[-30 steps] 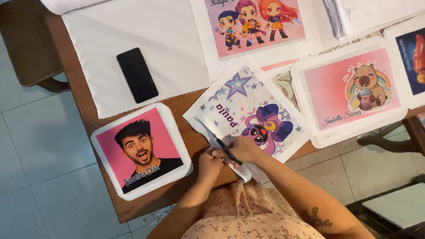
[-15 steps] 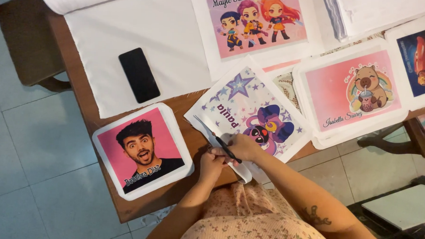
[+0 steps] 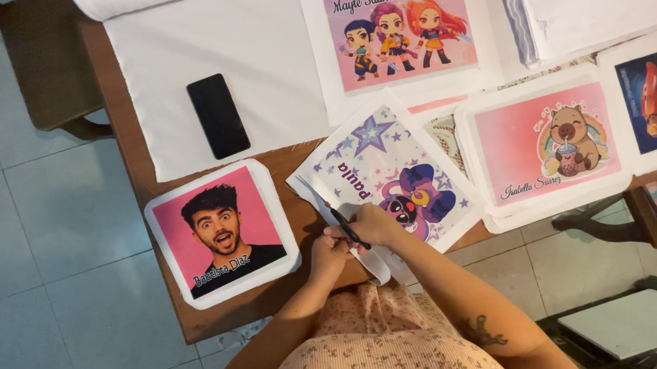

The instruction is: Cutting out various printed cartoon and character images from paper sheets using scissors

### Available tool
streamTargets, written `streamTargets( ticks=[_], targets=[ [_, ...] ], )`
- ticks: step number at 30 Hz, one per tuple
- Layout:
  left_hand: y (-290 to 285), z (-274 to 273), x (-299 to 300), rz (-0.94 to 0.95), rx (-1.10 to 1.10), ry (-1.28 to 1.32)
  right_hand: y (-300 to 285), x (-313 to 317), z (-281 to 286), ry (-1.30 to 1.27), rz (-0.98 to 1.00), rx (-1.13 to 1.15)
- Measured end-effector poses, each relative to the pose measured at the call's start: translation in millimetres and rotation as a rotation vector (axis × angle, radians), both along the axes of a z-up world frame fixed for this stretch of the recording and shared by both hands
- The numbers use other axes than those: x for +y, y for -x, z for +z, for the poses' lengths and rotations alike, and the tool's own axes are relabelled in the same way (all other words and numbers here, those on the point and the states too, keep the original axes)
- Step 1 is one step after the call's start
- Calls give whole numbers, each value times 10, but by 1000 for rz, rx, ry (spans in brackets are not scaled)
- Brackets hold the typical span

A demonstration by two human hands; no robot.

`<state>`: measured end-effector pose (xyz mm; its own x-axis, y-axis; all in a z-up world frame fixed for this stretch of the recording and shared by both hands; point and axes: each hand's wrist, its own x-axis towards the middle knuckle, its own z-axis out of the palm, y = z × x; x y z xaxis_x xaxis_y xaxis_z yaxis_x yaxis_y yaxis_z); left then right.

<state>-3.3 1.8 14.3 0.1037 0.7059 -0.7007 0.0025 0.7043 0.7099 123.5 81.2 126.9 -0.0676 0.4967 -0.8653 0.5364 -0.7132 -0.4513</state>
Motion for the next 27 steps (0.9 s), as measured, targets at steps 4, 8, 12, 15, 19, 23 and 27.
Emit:
streamTargets(
  ticks=[4, 8, 12, 15, 19, 23, 27],
  targets=[
    [-30, -141, -34, 0, 11, -16, -25, 48, -39, 37, -16, 52],
    [-5, -33, -6, -5, -13, -24, -3, 66, -12, 32, -1, 28],
    [-11, -56, -10, 1, -8, -42, -2, 60, -90, 34, 10, 21],
    [6, -131, -31, -28, 14, -60, -37, 86, -311, 34, 59, -1],
    [34, -20, 23, -49, 20, -56, 0, 144, -247, 48, 24, 47],
    [16, 17, 27, -46, 9, -65, -25, 149, -424, 31, 60, 30],
    [12, 8, 21, -46, 4, -61, -29, 144, -567, 35, 37, 26]
  ],
)
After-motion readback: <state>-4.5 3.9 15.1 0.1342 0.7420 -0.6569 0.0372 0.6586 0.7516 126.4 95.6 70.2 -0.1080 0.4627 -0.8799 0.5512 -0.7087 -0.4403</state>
